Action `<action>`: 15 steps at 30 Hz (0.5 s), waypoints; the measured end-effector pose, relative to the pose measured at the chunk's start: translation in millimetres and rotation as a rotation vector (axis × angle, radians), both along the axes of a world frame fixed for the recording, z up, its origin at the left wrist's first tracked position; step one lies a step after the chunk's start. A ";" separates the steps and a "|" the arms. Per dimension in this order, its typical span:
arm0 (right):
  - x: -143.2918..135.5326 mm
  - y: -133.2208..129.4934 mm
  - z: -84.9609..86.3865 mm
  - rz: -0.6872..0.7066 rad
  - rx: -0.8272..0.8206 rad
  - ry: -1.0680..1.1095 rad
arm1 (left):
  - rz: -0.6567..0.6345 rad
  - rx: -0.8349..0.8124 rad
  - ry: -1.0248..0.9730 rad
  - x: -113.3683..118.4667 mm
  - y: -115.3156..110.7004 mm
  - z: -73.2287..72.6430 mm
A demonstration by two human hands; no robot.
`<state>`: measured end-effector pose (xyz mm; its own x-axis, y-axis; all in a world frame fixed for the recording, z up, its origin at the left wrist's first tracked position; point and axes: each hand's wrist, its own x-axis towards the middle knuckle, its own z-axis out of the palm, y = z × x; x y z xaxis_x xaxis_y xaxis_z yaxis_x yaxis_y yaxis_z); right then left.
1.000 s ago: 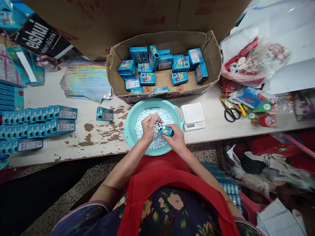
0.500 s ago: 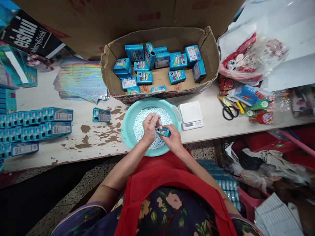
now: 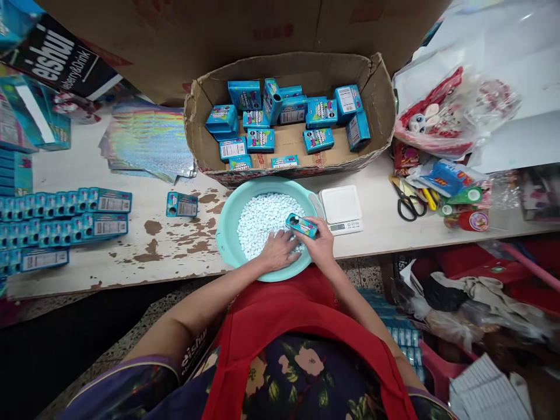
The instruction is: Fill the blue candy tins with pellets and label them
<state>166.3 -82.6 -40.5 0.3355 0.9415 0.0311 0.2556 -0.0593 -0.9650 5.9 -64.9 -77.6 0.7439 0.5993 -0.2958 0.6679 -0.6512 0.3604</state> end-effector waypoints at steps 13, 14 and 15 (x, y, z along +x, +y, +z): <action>-17.9 2.3 -2.2 0.163 -0.084 -0.221 | 1.145 -0.573 -1.018 -11.5 48.0 41.4; -21.7 2.8 -1.3 0.193 -0.103 -0.225 | 1.197 -0.602 -1.154 -4.7 48.9 49.0; -25.4 3.5 -0.2 0.221 -0.122 -0.224 | 1.225 -0.613 -1.271 1.2 49.9 55.4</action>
<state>140.9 -79.2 -40.6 0.1208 0.9920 -0.0364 0.4798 -0.0904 -0.8727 7.1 -15.0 -22.2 -0.0426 0.9415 -0.3344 -0.2171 0.3180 0.9229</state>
